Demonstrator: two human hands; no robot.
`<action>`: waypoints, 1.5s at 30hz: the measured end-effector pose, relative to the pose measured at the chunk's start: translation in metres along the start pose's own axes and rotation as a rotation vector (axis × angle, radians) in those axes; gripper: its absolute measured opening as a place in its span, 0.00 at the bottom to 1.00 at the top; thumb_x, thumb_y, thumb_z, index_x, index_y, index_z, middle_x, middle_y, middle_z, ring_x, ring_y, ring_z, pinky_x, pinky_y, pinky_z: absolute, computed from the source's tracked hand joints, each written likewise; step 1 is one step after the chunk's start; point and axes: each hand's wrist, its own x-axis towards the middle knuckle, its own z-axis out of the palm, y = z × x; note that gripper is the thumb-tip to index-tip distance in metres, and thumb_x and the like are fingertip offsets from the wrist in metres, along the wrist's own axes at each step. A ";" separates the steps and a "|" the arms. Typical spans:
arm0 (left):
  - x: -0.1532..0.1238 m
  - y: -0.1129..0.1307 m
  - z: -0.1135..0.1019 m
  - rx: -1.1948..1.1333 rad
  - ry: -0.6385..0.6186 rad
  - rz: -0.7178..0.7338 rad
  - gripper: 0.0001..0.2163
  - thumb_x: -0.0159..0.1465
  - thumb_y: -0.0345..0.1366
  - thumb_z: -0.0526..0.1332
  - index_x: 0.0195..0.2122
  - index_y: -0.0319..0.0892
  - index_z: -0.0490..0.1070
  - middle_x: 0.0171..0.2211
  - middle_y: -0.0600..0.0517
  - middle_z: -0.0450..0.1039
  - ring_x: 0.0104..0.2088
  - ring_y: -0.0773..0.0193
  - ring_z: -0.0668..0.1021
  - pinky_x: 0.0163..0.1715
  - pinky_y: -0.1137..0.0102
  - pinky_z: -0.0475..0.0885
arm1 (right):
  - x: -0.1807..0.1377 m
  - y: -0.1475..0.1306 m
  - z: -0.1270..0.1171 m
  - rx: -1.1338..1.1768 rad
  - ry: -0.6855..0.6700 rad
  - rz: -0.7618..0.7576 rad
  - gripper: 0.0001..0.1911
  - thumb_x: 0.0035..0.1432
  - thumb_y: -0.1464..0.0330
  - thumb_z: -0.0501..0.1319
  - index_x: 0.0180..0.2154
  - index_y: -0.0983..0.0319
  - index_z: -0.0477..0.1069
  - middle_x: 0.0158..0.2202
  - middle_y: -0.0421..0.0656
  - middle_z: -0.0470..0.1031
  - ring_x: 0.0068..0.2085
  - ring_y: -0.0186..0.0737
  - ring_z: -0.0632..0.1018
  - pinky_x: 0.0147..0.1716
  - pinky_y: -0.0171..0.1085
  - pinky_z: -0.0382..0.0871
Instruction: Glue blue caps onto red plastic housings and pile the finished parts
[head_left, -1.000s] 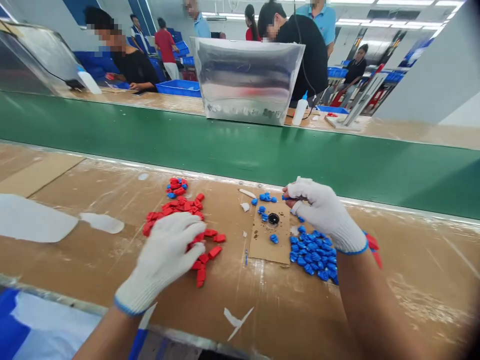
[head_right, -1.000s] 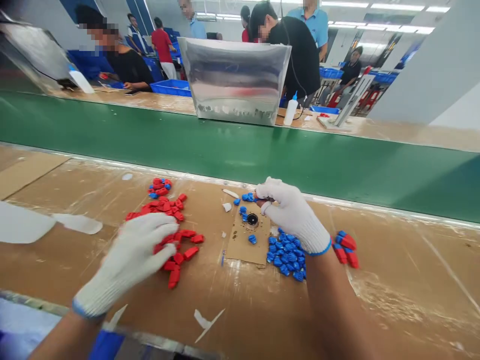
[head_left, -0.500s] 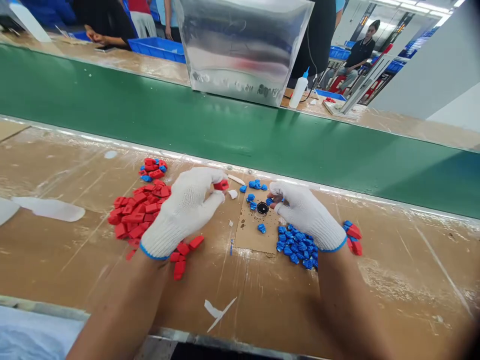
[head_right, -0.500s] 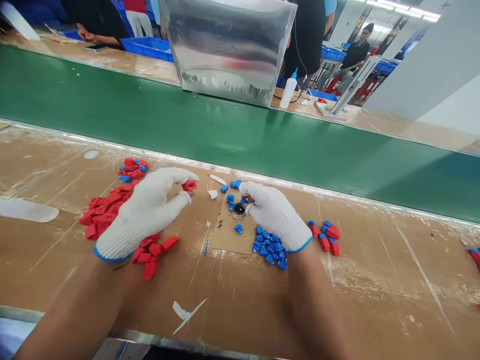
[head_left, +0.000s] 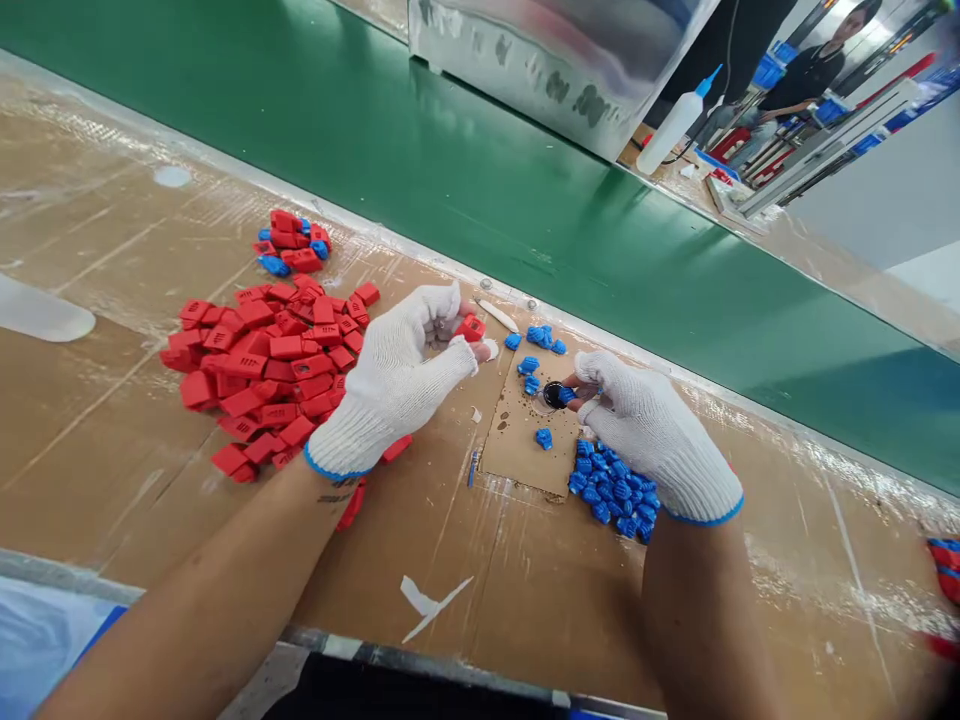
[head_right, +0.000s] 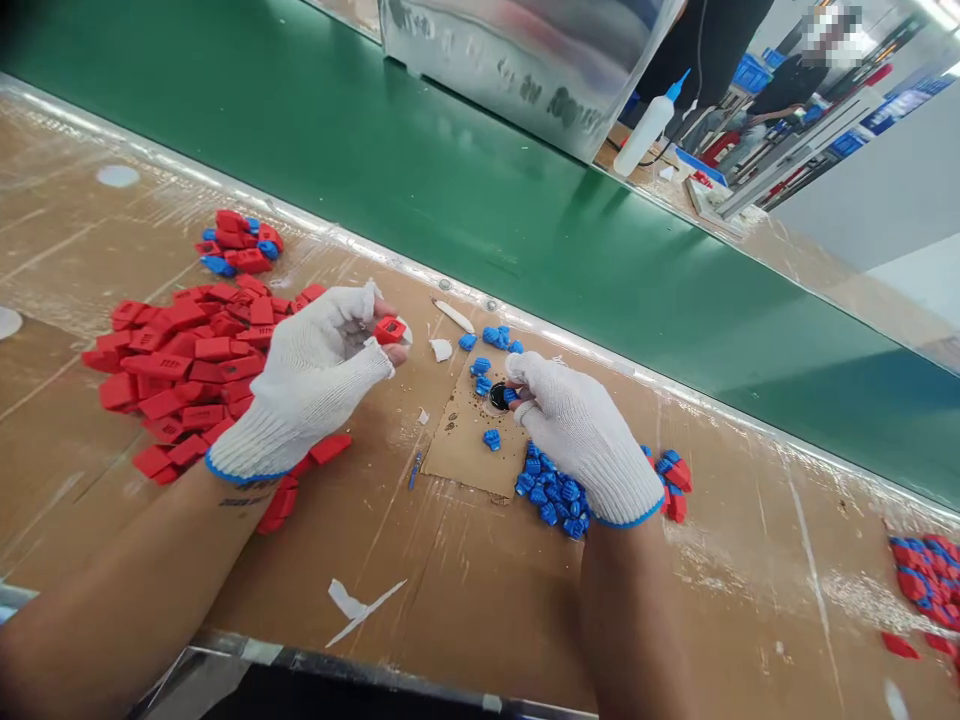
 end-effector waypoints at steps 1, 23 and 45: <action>0.000 -0.001 0.000 0.004 0.001 0.015 0.09 0.59 0.35 0.71 0.38 0.44 0.72 0.32 0.53 0.73 0.33 0.64 0.75 0.35 0.65 0.77 | 0.000 0.001 0.001 -0.001 -0.002 0.005 0.11 0.55 0.75 0.59 0.39 0.56 0.69 0.35 0.42 0.80 0.37 0.45 0.79 0.37 0.40 0.67; 0.000 -0.011 0.000 -0.048 0.009 0.032 0.07 0.59 0.32 0.70 0.37 0.47 0.75 0.34 0.53 0.74 0.35 0.60 0.78 0.41 0.60 0.79 | 0.005 -0.007 -0.012 0.001 0.083 0.055 0.08 0.62 0.72 0.61 0.43 0.56 0.68 0.44 0.47 0.86 0.33 0.42 0.82 0.32 0.41 0.76; -0.002 -0.012 0.001 -0.083 -0.010 -0.005 0.07 0.60 0.32 0.70 0.37 0.46 0.74 0.35 0.52 0.73 0.38 0.58 0.80 0.45 0.60 0.81 | 0.005 0.001 -0.004 -0.015 0.016 0.017 0.18 0.57 0.74 0.57 0.49 0.56 0.68 0.44 0.46 0.85 0.40 0.46 0.86 0.36 0.42 0.77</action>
